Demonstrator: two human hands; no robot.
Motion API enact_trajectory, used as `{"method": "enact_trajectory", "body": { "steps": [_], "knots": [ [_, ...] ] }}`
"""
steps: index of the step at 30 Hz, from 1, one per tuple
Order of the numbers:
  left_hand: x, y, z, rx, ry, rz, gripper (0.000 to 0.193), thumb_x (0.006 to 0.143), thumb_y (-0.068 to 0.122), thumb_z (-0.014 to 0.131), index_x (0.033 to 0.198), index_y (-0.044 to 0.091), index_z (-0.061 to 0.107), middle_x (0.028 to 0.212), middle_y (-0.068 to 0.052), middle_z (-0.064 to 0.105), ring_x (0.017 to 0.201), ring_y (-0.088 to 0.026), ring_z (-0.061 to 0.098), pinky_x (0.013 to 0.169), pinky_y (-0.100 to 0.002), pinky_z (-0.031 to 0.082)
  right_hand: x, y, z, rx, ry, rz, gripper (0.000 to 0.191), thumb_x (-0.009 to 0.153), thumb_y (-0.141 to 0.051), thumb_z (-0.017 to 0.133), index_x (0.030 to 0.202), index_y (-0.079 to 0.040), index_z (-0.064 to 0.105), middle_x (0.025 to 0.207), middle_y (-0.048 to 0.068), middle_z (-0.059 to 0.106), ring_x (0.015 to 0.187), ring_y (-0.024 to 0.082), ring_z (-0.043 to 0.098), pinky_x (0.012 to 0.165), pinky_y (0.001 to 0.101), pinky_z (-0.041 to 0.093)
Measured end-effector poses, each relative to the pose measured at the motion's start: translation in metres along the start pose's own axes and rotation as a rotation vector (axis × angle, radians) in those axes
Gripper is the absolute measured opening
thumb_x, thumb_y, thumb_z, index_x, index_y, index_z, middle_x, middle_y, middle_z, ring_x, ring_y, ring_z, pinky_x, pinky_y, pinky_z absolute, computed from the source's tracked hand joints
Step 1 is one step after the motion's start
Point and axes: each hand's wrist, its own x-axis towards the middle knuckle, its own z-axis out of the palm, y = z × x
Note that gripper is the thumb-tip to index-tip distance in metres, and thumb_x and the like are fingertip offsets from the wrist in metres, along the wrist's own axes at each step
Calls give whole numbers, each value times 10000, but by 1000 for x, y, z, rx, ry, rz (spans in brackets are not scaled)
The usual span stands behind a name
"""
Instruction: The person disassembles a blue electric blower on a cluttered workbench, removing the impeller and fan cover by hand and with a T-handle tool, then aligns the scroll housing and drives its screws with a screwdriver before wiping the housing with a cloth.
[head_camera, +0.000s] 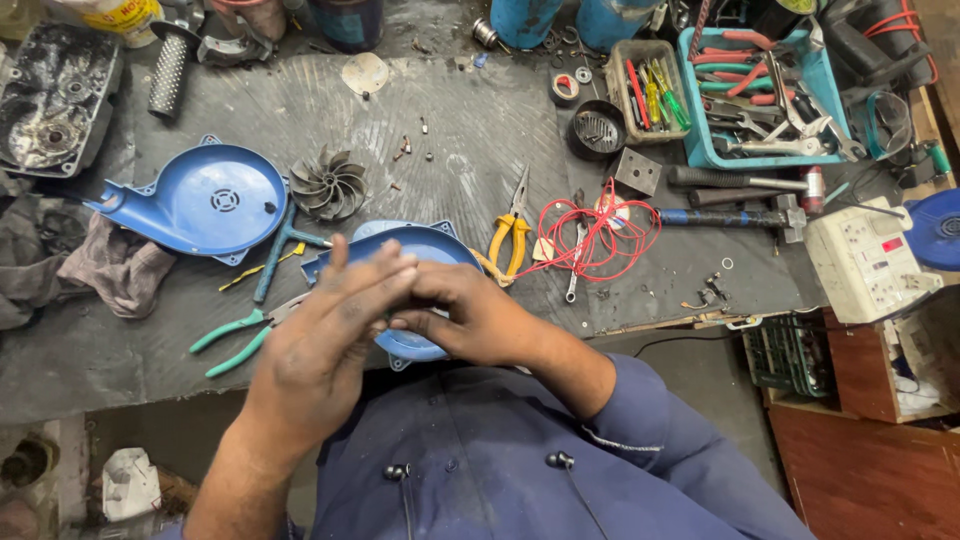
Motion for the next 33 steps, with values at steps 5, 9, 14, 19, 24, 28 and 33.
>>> {"method": "enact_trajectory", "body": {
  "steps": [5, 9, 14, 19, 24, 28, 33],
  "knots": [
    [-13, -14, 5, 170, 56, -163, 432, 891, 183, 809, 1315, 137, 743, 1013, -132, 633, 895, -261, 639, 859, -343, 529, 0, -1, 4, -41, 82, 76, 278, 898, -93, 815, 1106, -11, 649, 1081, 86, 593, 960, 202, 615, 813, 320, 533],
    [-13, -21, 6, 15, 74, 43, 333, 944, 84, 690, 1277, 85, 673, 1084, -80, 714, 953, -198, 716, 1186, -525, 447, -4, -3, -1, 2, 37, -4, 279, 1011, -98, 717, 1263, -14, 630, 1234, 63, 636, 1131, 177, 636, 979, 326, 551],
    [-10, -16, 6, 178, 25, 47, 394, 855, 123, 752, 1246, 83, 714, 1136, -188, 697, 1085, -362, 669, 1188, -563, 376, 2, 0, 3, -78, 58, 87, 291, 871, -125, 839, 1081, -14, 671, 1002, 69, 603, 908, 192, 593, 785, 334, 501],
    [-8, -11, 6, 140, 125, -33, 410, 906, 156, 769, 1308, 127, 694, 939, -27, 658, 879, -172, 664, 1298, -541, 347, 3, 1, 5, -65, 118, -21, 243, 897, -105, 803, 1038, -32, 618, 1017, 59, 614, 958, 186, 616, 853, 325, 522],
    [-9, -7, 6, 266, 57, 59, 347, 838, 11, 686, 1172, 98, 726, 992, -46, 716, 935, -204, 699, 1163, -598, 256, 2, 0, 7, 60, 78, 63, 201, 968, -106, 753, 1129, -34, 657, 1052, 41, 646, 987, 149, 652, 865, 296, 546],
    [-11, -5, 8, 263, 142, -57, 385, 834, 155, 801, 1214, 148, 738, 978, -52, 646, 984, -254, 590, 1055, -479, 359, 5, -1, 12, -75, 149, 220, 352, 838, -88, 871, 1038, 27, 605, 1001, 114, 592, 868, 210, 567, 770, 332, 519],
    [-8, -14, 2, 182, -9, 74, 397, 907, 88, 713, 1297, 154, 683, 1008, -10, 688, 1002, -146, 668, 1258, -567, 297, 0, -3, 4, -1, -24, -7, 175, 1003, -57, 736, 1152, -25, 650, 1098, 39, 663, 1012, 152, 661, 940, 306, 552]
  ]
}}
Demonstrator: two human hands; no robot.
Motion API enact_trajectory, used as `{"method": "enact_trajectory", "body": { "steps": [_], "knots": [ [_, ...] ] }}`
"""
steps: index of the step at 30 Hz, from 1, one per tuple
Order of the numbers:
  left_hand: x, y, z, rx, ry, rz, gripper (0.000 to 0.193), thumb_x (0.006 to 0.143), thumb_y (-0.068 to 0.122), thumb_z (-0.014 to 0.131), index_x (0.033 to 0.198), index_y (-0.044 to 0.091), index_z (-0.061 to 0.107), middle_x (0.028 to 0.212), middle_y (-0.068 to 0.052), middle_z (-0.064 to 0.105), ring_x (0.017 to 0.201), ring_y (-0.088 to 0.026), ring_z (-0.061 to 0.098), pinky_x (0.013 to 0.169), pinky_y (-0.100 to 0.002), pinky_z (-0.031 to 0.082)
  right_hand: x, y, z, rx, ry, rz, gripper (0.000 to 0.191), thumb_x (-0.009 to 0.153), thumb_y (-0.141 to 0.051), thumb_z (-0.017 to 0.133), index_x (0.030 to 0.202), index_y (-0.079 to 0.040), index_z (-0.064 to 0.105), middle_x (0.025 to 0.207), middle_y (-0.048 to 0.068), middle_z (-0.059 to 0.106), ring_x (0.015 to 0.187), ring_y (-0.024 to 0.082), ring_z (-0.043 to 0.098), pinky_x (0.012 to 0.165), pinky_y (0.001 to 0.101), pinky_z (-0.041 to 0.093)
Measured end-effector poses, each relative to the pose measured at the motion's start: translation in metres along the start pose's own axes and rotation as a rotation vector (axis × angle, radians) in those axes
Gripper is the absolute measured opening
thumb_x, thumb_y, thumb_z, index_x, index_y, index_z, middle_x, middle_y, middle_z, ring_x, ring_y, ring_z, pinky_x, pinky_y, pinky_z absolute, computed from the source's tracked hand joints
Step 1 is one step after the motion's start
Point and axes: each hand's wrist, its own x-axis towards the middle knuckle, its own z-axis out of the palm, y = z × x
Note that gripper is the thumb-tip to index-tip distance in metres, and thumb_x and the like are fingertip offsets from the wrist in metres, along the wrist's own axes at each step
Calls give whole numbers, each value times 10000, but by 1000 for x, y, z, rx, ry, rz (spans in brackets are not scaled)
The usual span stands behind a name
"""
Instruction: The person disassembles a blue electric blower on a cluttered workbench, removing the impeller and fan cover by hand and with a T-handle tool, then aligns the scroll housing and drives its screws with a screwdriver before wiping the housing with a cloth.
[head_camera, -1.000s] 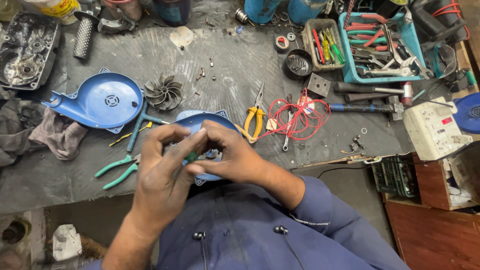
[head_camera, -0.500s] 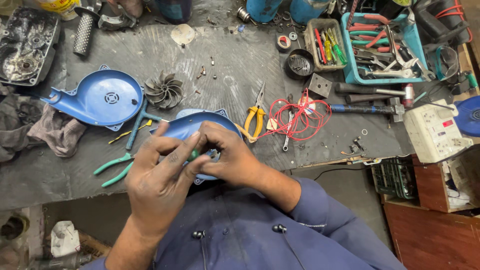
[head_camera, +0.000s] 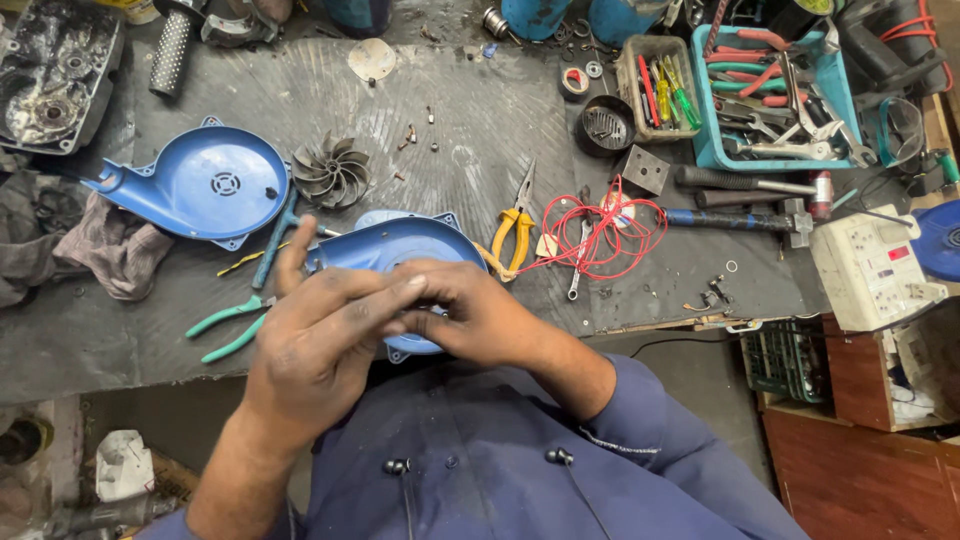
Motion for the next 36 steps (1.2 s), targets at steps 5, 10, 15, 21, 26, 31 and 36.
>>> {"method": "enact_trajectory", "body": {
  "steps": [5, 10, 15, 21, 26, 31, 36],
  "knots": [
    [-11, 1, 14, 4, 49, -36, 262, 1055, 149, 544, 1287, 83, 646, 1159, -76, 699, 1130, -238, 656, 1168, -492, 331, 1, 8, 10, 3, 203, 89, 251, 876, -36, 801, 1043, -34, 614, 982, 46, 553, 902, 162, 583, 776, 302, 522],
    [-15, -6, 22, -279, 5, -93, 228, 1083, 165, 460, 1184, 77, 645, 1000, -65, 658, 997, -243, 623, 1020, -401, 437, -8, 9, 4, 42, 57, 78, 255, 931, 7, 730, 1168, -38, 649, 1006, 51, 617, 940, 165, 624, 833, 292, 527],
    [0, -4, 15, -522, -95, -225, 241, 1036, 141, 445, 1118, 34, 644, 894, -68, 605, 853, -209, 537, 804, -339, 445, -6, 5, 17, 0, 268, 196, 516, 853, -48, 813, 1343, -67, 653, 1022, 75, 611, 949, 218, 631, 836, 324, 545],
    [34, 38, 15, -664, 113, -347, 257, 1064, 224, 414, 935, 31, 523, 850, -94, 528, 761, -161, 508, 700, -287, 447, -21, -5, -3, -801, 191, 79, 871, 654, -493, 913, 1344, -70, 592, 1456, 144, 543, 1466, 395, 423, 1232, 624, 212],
    [66, -18, -4, -1105, -694, 57, 477, 1015, 399, 484, 684, 55, 492, 614, -74, 508, 578, -184, 545, 590, -323, 414, -28, -4, 10, -843, 148, 255, 1044, 605, -660, 873, 1399, -64, 552, 1561, 179, 439, 1523, 417, 283, 1242, 611, 176],
    [12, -7, 26, -634, -9, -211, 365, 1096, 252, 437, 889, -26, 550, 798, -115, 563, 697, -219, 568, 666, -359, 467, -24, 0, 17, -855, 202, 307, 1120, 631, -567, 884, 1496, -3, 451, 1542, 180, 484, 1539, 394, 307, 1268, 554, 250],
    [-35, -46, 45, -731, -82, -138, 332, 1019, 241, 447, 772, 33, 525, 685, -54, 527, 595, -181, 541, 576, -336, 432, -25, 4, 21, -804, 221, 324, 1106, 677, -472, 900, 1537, 15, 403, 1511, 188, 519, 1562, 396, 314, 1287, 517, 289]
  ]
}}
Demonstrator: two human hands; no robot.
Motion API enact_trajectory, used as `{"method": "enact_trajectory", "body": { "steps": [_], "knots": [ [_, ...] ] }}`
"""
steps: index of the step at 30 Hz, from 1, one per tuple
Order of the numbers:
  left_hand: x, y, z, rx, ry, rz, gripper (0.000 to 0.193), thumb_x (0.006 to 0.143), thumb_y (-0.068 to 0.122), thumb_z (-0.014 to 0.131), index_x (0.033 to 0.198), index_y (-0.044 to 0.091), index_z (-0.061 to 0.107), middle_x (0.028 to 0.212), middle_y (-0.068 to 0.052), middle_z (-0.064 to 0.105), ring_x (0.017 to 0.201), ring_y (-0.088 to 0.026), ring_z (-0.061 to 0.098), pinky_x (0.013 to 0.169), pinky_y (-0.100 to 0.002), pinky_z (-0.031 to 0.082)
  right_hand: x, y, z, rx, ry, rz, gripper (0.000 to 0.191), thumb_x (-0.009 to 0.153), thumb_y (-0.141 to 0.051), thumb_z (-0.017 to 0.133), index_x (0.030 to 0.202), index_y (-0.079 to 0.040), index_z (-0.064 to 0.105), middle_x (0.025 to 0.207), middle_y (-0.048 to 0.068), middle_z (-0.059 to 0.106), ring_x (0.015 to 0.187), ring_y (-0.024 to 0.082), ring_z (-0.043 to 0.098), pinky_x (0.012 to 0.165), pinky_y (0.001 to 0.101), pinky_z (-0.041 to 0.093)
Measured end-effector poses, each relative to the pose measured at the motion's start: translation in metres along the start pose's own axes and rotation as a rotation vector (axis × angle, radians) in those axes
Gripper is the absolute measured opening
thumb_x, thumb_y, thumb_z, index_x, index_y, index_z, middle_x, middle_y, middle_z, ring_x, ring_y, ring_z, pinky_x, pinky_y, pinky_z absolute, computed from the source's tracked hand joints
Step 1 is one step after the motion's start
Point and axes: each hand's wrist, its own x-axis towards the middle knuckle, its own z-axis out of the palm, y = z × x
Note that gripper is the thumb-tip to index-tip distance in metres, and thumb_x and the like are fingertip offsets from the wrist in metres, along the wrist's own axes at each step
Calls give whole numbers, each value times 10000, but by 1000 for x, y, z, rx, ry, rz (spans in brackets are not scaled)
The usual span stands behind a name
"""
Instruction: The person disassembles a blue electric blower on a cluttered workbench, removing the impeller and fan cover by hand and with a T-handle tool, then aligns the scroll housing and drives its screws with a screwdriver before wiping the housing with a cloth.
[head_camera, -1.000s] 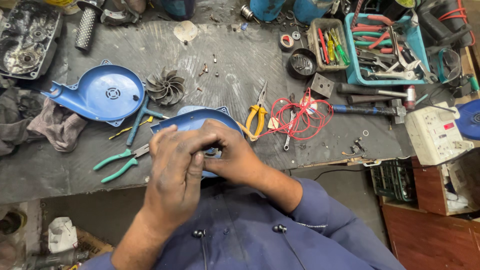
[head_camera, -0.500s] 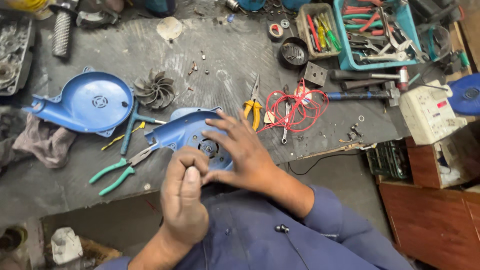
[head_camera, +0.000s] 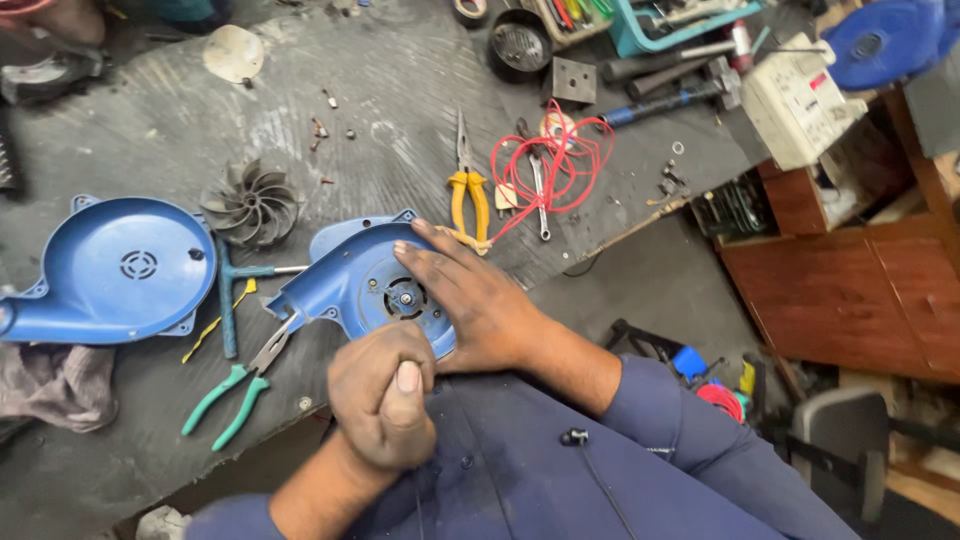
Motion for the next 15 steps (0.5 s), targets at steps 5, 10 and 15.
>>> {"method": "enact_trajectory", "body": {
  "steps": [5, 10, 15],
  "knots": [
    [54, -23, -50, -263, -597, -71, 359, 947, 271, 468, 673, 39, 460, 589, -51, 448, 519, -181, 488, 543, -334, 394, -2, 0, -4, 19, -5, -19, 1127, 685, -503, 904, 1539, 19, 386, 1542, 212, 472, 1568, 389, 316, 1298, 509, 290],
    [75, 1, -56, -186, -668, 57, 262, 1061, 287, 507, 984, 38, 539, 867, -91, 572, 732, -244, 586, 719, -361, 488, -17, 3, -14, 213, 83, -53, 1049, 731, -500, 847, 1540, -1, 402, 1571, 224, 435, 1563, 391, 272, 1291, 542, 199],
    [60, 27, -69, 239, -536, 185, 589, 948, -24, 615, 1459, 67, 336, 1112, -145, 659, 952, -304, 698, 825, -381, 561, -37, 8, 6, 612, 400, 335, 690, 954, -212, 760, 1551, -32, 466, 1587, 189, 456, 1552, 321, 394, 1294, 482, 326]
  ]
}}
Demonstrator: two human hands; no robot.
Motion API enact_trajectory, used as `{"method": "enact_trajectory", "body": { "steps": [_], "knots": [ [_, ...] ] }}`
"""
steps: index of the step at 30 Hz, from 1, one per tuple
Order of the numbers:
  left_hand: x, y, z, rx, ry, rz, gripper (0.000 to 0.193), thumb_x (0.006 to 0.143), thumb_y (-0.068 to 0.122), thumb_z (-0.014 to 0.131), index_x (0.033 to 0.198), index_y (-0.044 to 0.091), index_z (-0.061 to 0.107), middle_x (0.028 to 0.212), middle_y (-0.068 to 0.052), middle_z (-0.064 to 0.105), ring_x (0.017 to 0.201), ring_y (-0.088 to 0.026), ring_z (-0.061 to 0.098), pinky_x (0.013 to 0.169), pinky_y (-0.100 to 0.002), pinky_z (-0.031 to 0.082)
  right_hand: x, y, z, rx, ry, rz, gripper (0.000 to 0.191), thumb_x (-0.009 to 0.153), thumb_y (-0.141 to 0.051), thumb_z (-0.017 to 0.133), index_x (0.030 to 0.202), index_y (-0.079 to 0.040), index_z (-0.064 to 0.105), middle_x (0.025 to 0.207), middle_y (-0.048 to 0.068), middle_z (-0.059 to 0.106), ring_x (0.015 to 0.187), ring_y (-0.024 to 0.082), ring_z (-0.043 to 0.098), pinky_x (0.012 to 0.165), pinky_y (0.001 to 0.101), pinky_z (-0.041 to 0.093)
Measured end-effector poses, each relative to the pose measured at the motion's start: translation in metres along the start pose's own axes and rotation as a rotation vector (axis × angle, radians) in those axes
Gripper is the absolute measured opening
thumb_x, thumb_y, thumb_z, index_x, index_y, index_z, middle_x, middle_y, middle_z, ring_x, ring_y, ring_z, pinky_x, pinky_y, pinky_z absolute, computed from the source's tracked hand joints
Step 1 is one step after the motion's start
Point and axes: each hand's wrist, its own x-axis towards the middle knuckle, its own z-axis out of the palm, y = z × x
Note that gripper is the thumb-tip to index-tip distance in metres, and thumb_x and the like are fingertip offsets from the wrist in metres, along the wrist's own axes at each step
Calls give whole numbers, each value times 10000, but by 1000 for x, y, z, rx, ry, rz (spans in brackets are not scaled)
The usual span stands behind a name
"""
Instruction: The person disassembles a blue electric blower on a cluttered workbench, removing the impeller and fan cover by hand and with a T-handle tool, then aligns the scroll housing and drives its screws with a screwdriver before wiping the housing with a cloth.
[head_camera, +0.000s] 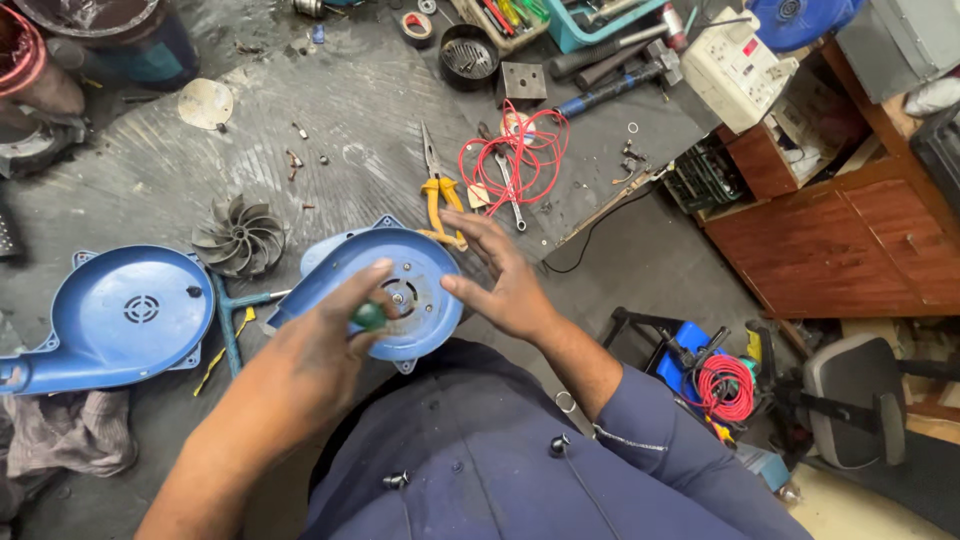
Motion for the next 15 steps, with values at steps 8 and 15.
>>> {"method": "enact_trajectory", "body": {
  "steps": [8, 15],
  "knots": [
    [15, -19, 21, 26, 300, 79, 724, 1051, -100, 623, 1552, 194, 192, 1163, -129, 652, 1016, -201, 704, 825, -321, 600, 27, 23, 9, 122, -51, 371, 695, 847, -157, 805, 1454, -4, 506, 1250, 129, 663, 1055, 166, 678, 908, 320, 593],
    [33, -33, 47, 182, 346, 78, 681, 1011, -107, 639, 1498, 163, 246, 1093, -150, 662, 972, -259, 727, 818, -359, 618, 53, 33, 2, 82, -222, 431, 466, 821, -189, 807, 1228, 15, 707, 1018, 62, 773, 887, 94, 711, 806, 268, 595]
  ]
}}
